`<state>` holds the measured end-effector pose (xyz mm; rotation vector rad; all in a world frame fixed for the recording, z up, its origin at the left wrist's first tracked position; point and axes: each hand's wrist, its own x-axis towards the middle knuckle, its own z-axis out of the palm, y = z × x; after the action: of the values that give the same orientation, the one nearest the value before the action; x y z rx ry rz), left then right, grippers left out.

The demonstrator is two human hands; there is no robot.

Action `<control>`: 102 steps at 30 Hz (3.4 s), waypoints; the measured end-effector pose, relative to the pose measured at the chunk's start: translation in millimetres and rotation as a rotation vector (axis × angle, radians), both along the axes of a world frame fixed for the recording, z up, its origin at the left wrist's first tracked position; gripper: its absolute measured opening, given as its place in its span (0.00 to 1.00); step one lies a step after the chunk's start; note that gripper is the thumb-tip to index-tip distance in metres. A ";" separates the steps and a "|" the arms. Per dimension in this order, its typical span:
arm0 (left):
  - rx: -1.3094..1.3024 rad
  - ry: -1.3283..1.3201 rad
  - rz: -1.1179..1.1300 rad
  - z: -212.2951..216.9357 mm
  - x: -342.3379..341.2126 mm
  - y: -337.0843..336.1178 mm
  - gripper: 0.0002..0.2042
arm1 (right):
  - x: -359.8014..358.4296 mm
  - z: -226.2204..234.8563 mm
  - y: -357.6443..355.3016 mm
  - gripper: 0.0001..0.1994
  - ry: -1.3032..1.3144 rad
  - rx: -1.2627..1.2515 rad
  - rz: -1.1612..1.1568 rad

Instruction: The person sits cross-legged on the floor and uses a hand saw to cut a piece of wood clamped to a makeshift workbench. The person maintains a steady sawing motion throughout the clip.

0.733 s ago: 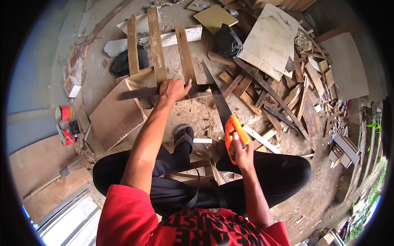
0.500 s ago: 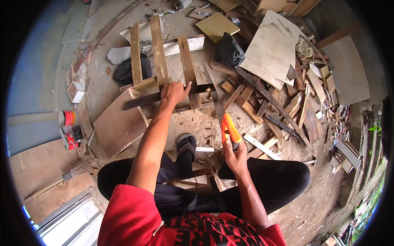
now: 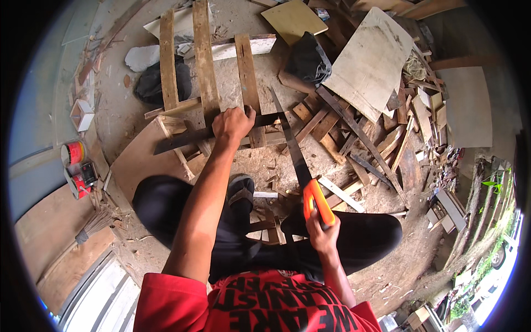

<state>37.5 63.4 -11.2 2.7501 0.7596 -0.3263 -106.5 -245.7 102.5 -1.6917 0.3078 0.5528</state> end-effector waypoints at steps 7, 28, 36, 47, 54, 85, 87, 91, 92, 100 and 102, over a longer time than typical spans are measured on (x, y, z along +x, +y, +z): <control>0.026 -0.036 -0.002 -6.7 -2.4 2.1 0.25 | 10.1 56.6 -12.1 0.12 0.089 0.019 0.012; -0.032 0.117 -0.017 2.7 -0.8 2.5 0.26 | 60.5 31.8 31.3 0.08 -0.058 -0.012 0.025; -0.046 0.215 0.014 8.2 -1.5 0.5 0.27 | 82.1 -19.5 58.5 0.10 -0.113 -0.198 0.149; -0.001 0.085 -0.058 7.2 8.4 -1.4 0.27 | 121.6 -25.9 80.6 0.10 -0.126 -0.231 0.202; 0.002 0.131 -0.022 5.0 8.0 2.2 0.27 | 51.5 -18.0 30.2 0.08 -0.015 -0.046 0.067; 0.055 0.194 -0.051 8.4 3.6 -2.7 0.30 | 92.7 -16.8 60.9 0.07 -0.113 -0.110 0.220; 0.050 0.195 -0.024 9.7 4.3 -0.8 0.31 | 54.7 3.2 19.9 0.06 -0.052 -0.080 0.216; 0.054 0.193 -0.020 13.5 6.4 -2.6 0.31 | 42.7 34.1 -10.8 0.07 0.183 -0.037 0.158; 0.060 0.183 -0.032 10.7 6.6 -3.5 0.30 | 59.6 36.6 4.0 0.09 0.058 -0.118 0.190; 0.020 0.159 -0.051 7.0 -5.6 -3.2 0.27 | 110.5 -50.4 69.1 0.12 -0.005 -0.063 0.108; 0.028 0.123 -0.016 5.5 3.8 1.3 0.27 | 79.9 -20.1 47.6 0.11 0.028 -0.123 0.077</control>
<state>41.3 64.7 -5.7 2.7842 0.7788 -0.4962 -26.6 -198.1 82.4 -1.8217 0.3034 0.6258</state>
